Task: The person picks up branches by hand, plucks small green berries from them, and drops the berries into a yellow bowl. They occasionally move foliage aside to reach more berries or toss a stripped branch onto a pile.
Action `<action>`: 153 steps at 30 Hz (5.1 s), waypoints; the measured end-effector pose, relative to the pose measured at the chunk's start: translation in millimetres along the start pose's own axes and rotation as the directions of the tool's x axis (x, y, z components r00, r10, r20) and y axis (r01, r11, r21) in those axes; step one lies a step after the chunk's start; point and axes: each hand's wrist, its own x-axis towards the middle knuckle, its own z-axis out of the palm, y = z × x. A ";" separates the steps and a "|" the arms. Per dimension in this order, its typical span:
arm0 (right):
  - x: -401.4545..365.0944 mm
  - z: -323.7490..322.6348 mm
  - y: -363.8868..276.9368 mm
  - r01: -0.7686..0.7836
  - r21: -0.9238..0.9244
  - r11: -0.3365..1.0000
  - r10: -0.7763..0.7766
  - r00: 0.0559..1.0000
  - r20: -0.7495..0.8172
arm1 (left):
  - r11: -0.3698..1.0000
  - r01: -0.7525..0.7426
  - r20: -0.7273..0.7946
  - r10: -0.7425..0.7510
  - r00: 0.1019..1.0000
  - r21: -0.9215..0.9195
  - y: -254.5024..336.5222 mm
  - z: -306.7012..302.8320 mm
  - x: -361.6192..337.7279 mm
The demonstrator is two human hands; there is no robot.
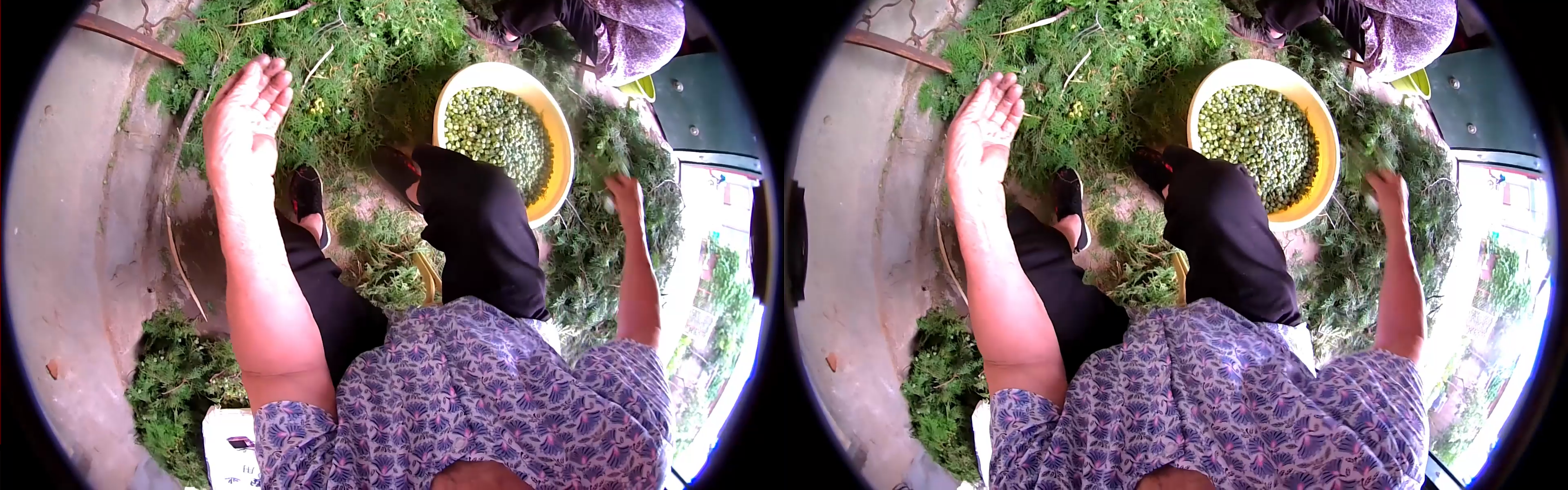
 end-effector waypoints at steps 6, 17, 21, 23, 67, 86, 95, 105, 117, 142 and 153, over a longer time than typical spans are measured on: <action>-15.5 -8.5 40.5 -0.194 -0.122 0.973 0.189 0.981 -0.047 | 1.000 0.004 -0.115 -0.007 0.993 -0.025 8.5 -8.8 5.3; 109.7 163.4 -82.9 0.685 -0.541 0.489 -0.371 0.724 0.581 | 0.987 -0.019 -0.352 -0.039 0.935 -0.159 31.3 -43.2 7.7; 87.2 236.2 -222.6 0.822 -0.359 0.443 -0.431 0.546 0.718 | 0.981 -0.026 -0.290 -0.031 0.957 -0.192 34.3 -53.8 6.5; 80.9 294.7 -254.1 0.848 -0.276 0.453 -0.467 0.489 0.736 | 0.981 -0.020 -0.279 -0.035 0.960 -0.193 34.0 -52.6 2.9; -138.4 233.2 -379.8 0.765 0.628 0.141 -0.990 0.092 0.109 | 0.976 -0.124 0.107 0.145 0.984 -0.178 9.2 4.9 -5.6; -118.7 232.8 -382.7 0.652 0.706 0.276 -0.880 0.467 -0.088 | 0.968 -0.207 -0.147 0.227 0.963 0.139 -8.7 16.6 -10.5; -102.4 221.5 -373.8 0.008 0.839 0.545 -0.760 0.428 0.489 | 0.984 -0.133 0.064 0.126 0.990 0.119 -2.0 18.9 -17.4; 3.4 163.5 -277.6 0.772 -0.006 0.635 -0.769 0.633 0.090 | 0.992 -0.109 -0.231 0.091 0.969 -0.068 0.2 18.5 -8.3; -146.8 234.3 -355.9 0.602 0.504 0.620 -0.781 0.534 0.323 | 0.979 -0.096 -0.203 0.059 0.977 -0.180 -16.1 36.9 -10.6; 98.4 102.4 -38.3 0.460 -0.603 0.652 -0.296 0.886 0.356 | 0.951 0.085 0.371 -0.197 0.908 0.298 -29.3 37.9 -39.7; 61.8 437.7 -332.4 0.944 -0.271 0.188 -0.729 0.319 0.606 | 0.742 -0.322 0.514 -0.035 0.857 0.588 -20.9 30.9 -45.2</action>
